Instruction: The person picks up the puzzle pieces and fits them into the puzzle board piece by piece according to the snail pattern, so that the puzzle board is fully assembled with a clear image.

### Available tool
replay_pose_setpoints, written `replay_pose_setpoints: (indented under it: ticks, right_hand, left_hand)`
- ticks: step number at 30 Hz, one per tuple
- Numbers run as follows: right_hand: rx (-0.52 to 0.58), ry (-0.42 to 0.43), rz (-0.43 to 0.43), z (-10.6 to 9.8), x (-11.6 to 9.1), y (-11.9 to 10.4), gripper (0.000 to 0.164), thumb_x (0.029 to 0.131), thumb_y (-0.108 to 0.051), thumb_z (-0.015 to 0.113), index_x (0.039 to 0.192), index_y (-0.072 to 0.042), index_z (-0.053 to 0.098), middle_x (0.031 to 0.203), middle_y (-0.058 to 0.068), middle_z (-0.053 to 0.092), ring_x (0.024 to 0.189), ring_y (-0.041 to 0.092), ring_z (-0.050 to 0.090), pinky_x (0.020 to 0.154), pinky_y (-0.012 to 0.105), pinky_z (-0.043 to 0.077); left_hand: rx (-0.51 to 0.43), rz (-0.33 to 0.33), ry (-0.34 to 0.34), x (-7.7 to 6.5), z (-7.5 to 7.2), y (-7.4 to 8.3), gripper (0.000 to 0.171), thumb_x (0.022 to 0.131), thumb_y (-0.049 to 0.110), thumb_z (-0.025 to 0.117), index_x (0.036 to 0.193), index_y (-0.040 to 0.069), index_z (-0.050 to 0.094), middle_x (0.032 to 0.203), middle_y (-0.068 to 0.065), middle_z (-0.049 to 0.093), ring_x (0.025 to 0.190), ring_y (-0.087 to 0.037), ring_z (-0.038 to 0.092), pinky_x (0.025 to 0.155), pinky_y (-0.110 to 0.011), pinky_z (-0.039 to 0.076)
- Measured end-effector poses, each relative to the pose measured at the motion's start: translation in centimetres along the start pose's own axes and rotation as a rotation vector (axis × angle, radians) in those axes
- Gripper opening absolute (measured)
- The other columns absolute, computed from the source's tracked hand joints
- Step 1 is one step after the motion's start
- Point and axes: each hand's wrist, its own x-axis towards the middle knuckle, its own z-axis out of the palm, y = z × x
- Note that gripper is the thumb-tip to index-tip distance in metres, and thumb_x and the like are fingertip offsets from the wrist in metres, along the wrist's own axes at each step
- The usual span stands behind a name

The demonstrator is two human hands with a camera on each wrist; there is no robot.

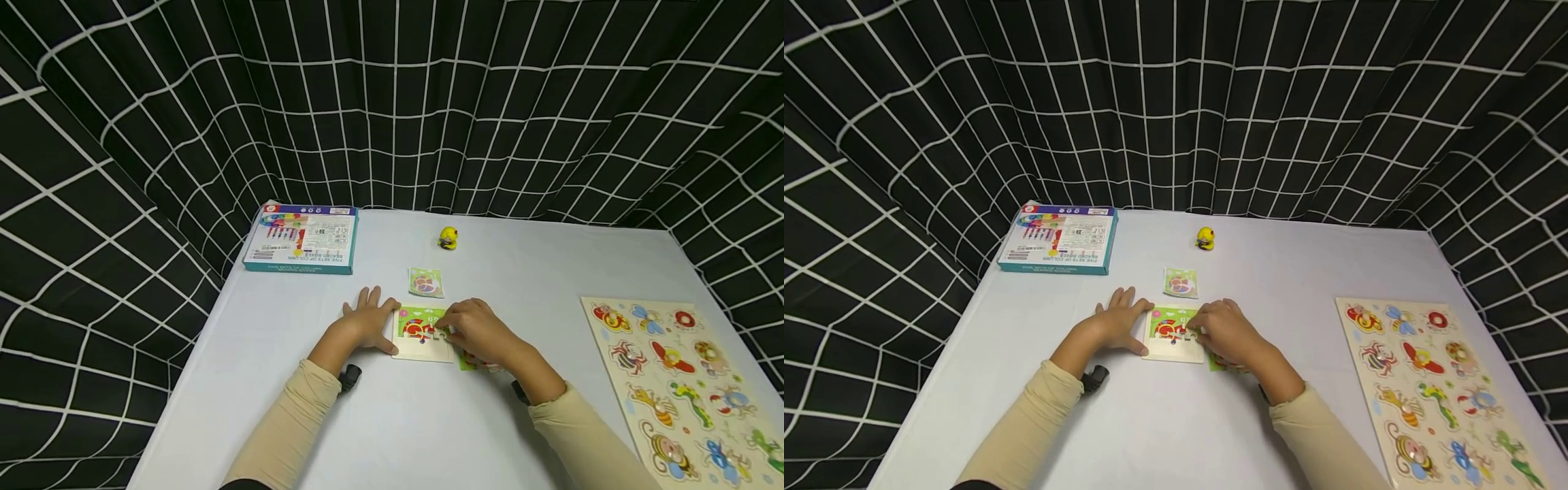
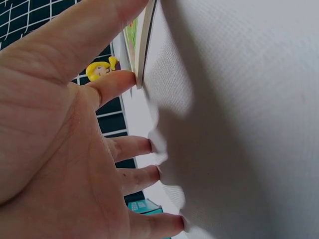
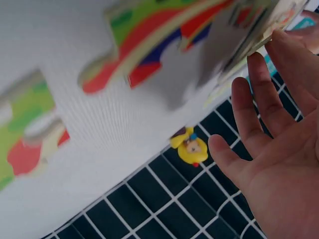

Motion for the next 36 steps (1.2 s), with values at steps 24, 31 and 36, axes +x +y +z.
replay_pose_setpoints:
  ticks: [24, 31, 36]
  right_hand:
    - [-0.147, 0.017, 0.044, 0.7, 0.2, -1.5, 0.025, 0.080, -0.015, 0.079, 0.105, -0.018, 0.076, 0.100, 0.001, 0.068, 0.101, 0.024, 0.061, 0.101, 0.053, 0.040]
    - [-0.032, -0.022, 0.033, 0.3, -0.4, -1.3, 0.029, 0.083, -0.013, 0.077, 0.111, -0.012, 0.073, 0.105, 0.002, 0.070, 0.103, 0.024, 0.063, 0.098, 0.052, 0.043]
    - [0.117, -0.050, 0.047, -1.0, -1.5, -0.6, 0.029, 0.085, -0.012, 0.074, 0.113, -0.006, 0.071, 0.112, 0.005, 0.071, 0.111, 0.026, 0.063, 0.097, 0.050, 0.045]
  left_hand:
    - [0.018, -0.001, -0.001, 0.3, 0.2, -0.1, 0.089, 0.071, 0.044, 0.085, 0.145, 0.025, 0.039, 0.160, -0.019, 0.011, 0.147, -0.041, 0.003, 0.107, -0.074, 0.017]
    - [0.017, -0.008, -0.006, 0.2, 0.1, -0.1, 0.090, 0.071, 0.043, 0.085, 0.146, 0.025, 0.039, 0.160, -0.020, 0.010, 0.147, -0.041, 0.003, 0.107, -0.073, 0.017]
    - [0.009, -0.007, -0.009, 0.0, 0.0, -0.1, 0.091, 0.071, 0.042, 0.085, 0.146, 0.024, 0.038, 0.161, -0.020, 0.009, 0.148, -0.041, 0.002, 0.107, -0.073, 0.016]
